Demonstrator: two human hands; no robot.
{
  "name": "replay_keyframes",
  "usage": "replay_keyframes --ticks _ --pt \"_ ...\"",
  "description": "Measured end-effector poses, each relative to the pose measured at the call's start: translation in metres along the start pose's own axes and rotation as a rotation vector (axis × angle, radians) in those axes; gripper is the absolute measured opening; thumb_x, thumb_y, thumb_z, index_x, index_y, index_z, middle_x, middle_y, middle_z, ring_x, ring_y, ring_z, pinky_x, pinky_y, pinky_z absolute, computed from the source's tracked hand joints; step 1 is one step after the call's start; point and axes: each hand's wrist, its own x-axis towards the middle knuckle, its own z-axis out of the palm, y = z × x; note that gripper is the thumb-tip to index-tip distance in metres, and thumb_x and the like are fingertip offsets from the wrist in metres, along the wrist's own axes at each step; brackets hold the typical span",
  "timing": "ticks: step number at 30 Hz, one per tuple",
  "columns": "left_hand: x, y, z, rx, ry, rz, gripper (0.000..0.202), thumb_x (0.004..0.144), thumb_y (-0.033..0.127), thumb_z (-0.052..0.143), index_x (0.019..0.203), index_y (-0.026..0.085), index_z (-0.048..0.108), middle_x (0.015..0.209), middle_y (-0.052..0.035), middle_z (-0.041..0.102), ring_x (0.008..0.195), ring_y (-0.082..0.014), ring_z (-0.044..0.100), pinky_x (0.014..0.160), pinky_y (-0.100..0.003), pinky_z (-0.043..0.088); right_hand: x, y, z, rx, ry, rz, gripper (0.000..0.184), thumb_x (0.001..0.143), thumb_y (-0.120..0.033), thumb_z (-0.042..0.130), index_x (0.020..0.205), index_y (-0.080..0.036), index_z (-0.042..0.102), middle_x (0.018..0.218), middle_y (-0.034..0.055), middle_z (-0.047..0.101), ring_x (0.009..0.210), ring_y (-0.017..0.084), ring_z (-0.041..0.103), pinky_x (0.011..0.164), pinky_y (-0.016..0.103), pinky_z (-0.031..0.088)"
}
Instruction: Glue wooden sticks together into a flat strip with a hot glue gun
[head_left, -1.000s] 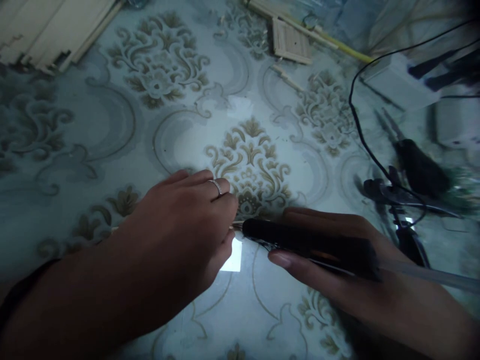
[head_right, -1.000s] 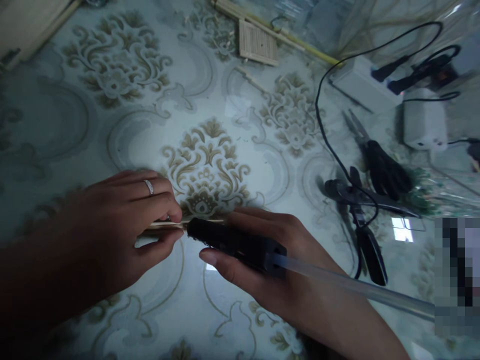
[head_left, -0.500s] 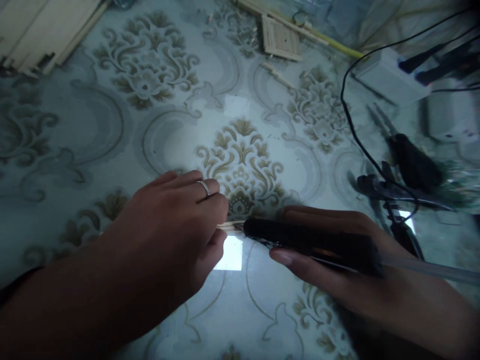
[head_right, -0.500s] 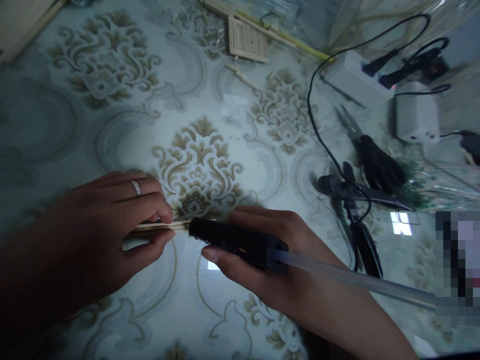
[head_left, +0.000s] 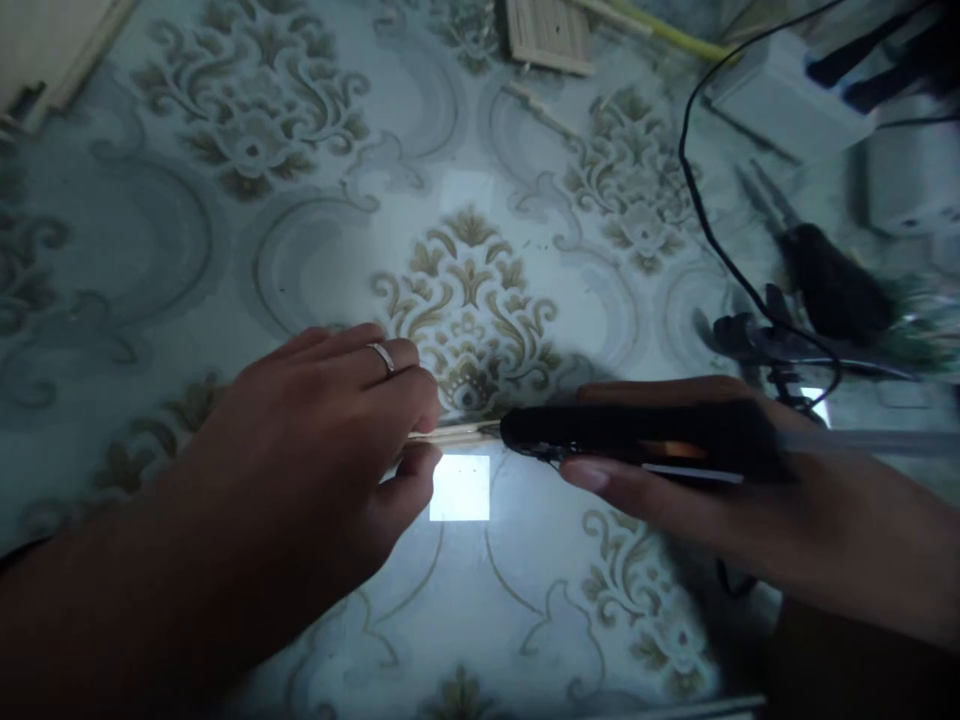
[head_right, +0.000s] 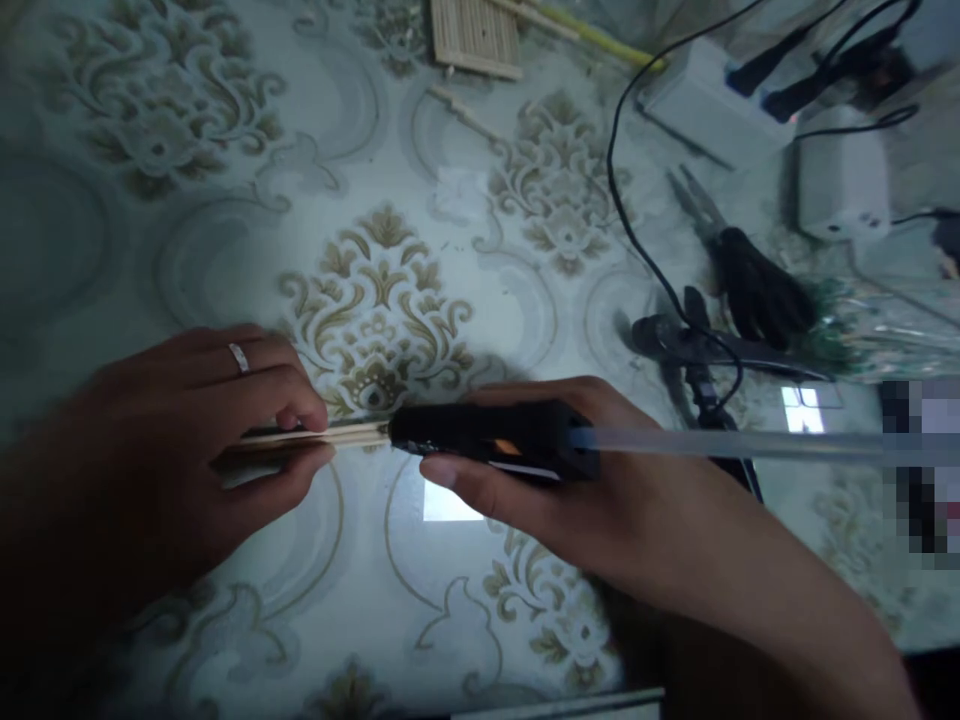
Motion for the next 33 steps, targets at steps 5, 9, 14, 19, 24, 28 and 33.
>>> replay_keyframes --ticks 5,9,14,19,24,28,33 --pt "0.0 -0.001 0.0 -0.007 -0.004 0.0 0.018 0.093 0.013 0.055 0.086 0.026 0.065 0.091 0.0002 0.076 0.089 -0.0235 0.07 0.083 -0.039 0.049 0.006 0.003 -0.008 -0.041 -0.043 -0.015 0.039 0.091 -0.073 0.079 0.091 -0.036 0.092 0.074 -0.0035 0.086 0.054 0.022 0.078 0.041 0.028 0.058" --pt "-0.002 -0.004 -0.001 -0.008 0.013 -0.025 0.013 0.094 0.017 0.058 0.089 0.027 0.066 0.092 0.0024 0.075 0.09 -0.0223 0.069 0.084 -0.037 0.048 0.006 0.012 -0.012 -0.127 0.0 -0.059 0.051 0.093 -0.077 0.074 0.076 -0.03 0.086 0.069 -0.001 0.083 0.046 0.021 0.073 0.035 0.028 0.051" --pt "-0.006 -0.006 -0.001 -0.012 0.032 -0.026 0.011 0.097 0.02 0.06 0.094 0.028 0.066 0.096 0.0051 0.073 0.093 -0.0207 0.07 0.084 -0.033 0.047 0.003 0.018 -0.018 -0.153 -0.01 -0.098 0.056 0.095 -0.083 0.07 0.082 -0.03 0.085 0.066 -0.0033 0.08 0.05 0.019 0.075 0.038 0.026 0.052" --pt "-0.006 -0.007 -0.001 -0.019 0.021 -0.032 0.009 0.097 0.022 0.062 0.095 0.029 0.068 0.096 0.0046 0.073 0.09 -0.0212 0.069 0.083 -0.033 0.049 0.002 0.021 -0.022 -0.22 0.014 -0.037 0.064 0.091 -0.091 0.066 0.085 -0.031 0.085 0.058 -0.0038 0.076 0.043 0.019 0.07 0.033 0.027 0.047" --pt "-0.003 -0.007 -0.001 0.002 0.016 -0.026 0.009 0.095 0.021 0.062 0.094 0.028 0.067 0.095 0.0019 0.073 0.09 -0.0239 0.069 0.086 -0.038 0.053 0.002 0.021 -0.025 -0.168 -0.016 -0.027 0.059 0.092 -0.088 0.069 0.086 -0.031 0.085 0.063 -0.0042 0.079 0.047 0.018 0.072 0.037 0.027 0.049" --pt "-0.003 -0.007 -0.001 0.009 0.006 -0.026 0.008 0.096 0.023 0.062 0.093 0.029 0.068 0.092 0.0028 0.07 0.091 -0.0234 0.069 0.087 -0.038 0.053 0.002 0.022 -0.027 -0.156 -0.017 -0.006 0.056 0.091 -0.085 0.072 0.087 -0.031 0.085 0.068 -0.004 0.081 0.052 0.02 0.074 0.041 0.029 0.05" --pt "-0.003 -0.005 -0.003 0.017 0.0 -0.035 0.008 0.097 0.023 0.063 0.093 0.028 0.068 0.091 0.0024 0.07 0.09 -0.0225 0.068 0.085 -0.037 0.051 0.002 0.021 -0.027 -0.106 -0.031 -0.031 0.042 0.096 -0.074 0.075 0.092 -0.034 0.087 0.071 -0.006 0.082 0.058 0.019 0.076 0.046 0.029 0.053"
